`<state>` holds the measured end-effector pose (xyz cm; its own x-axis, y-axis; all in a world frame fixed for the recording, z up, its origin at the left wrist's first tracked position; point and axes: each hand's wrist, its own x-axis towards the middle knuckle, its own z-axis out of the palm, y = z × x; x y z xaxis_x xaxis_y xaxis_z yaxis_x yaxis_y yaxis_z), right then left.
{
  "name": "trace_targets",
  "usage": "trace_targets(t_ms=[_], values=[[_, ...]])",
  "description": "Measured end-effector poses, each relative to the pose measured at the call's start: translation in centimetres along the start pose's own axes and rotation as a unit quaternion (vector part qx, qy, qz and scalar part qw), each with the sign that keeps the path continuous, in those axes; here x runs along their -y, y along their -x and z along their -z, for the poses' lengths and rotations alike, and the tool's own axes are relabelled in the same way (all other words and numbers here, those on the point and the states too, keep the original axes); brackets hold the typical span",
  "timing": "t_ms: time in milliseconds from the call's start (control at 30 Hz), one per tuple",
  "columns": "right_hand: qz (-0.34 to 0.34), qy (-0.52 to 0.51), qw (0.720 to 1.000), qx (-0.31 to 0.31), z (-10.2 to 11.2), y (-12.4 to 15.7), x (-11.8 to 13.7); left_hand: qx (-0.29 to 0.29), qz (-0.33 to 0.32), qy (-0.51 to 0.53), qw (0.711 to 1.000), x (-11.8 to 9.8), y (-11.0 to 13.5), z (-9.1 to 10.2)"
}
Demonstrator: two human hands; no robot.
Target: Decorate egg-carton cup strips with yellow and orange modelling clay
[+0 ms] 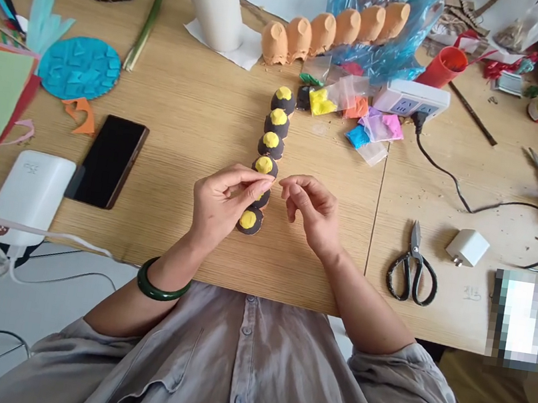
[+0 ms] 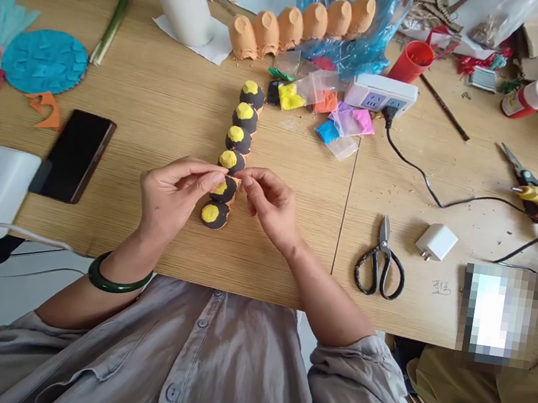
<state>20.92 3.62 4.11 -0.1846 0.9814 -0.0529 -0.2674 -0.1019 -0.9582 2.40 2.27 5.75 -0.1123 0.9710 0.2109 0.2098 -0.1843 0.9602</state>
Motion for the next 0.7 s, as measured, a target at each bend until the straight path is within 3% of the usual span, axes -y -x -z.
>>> trace_targets(t_ms=[200,333,500,700], values=[[-0.019,0.019,1.0,-0.012,0.3,-0.2,-0.5,-0.019,0.009,-0.001,1.0,1.0,-0.1,0.8],[-0.022,0.023,0.999,-0.01,0.3,-0.3,-0.6,-0.035,0.05,0.053,0.997,1.6,-0.1,1.2],[-0.026,0.039,0.999,0.001,0.4,-0.4,-0.7,-0.054,0.13,0.127,0.982,1.0,-0.5,0.8],[-0.028,0.043,0.999,0.0,0.4,-0.4,-0.7,-0.068,0.17,0.175,0.967,0.1,-1.3,0.9]])
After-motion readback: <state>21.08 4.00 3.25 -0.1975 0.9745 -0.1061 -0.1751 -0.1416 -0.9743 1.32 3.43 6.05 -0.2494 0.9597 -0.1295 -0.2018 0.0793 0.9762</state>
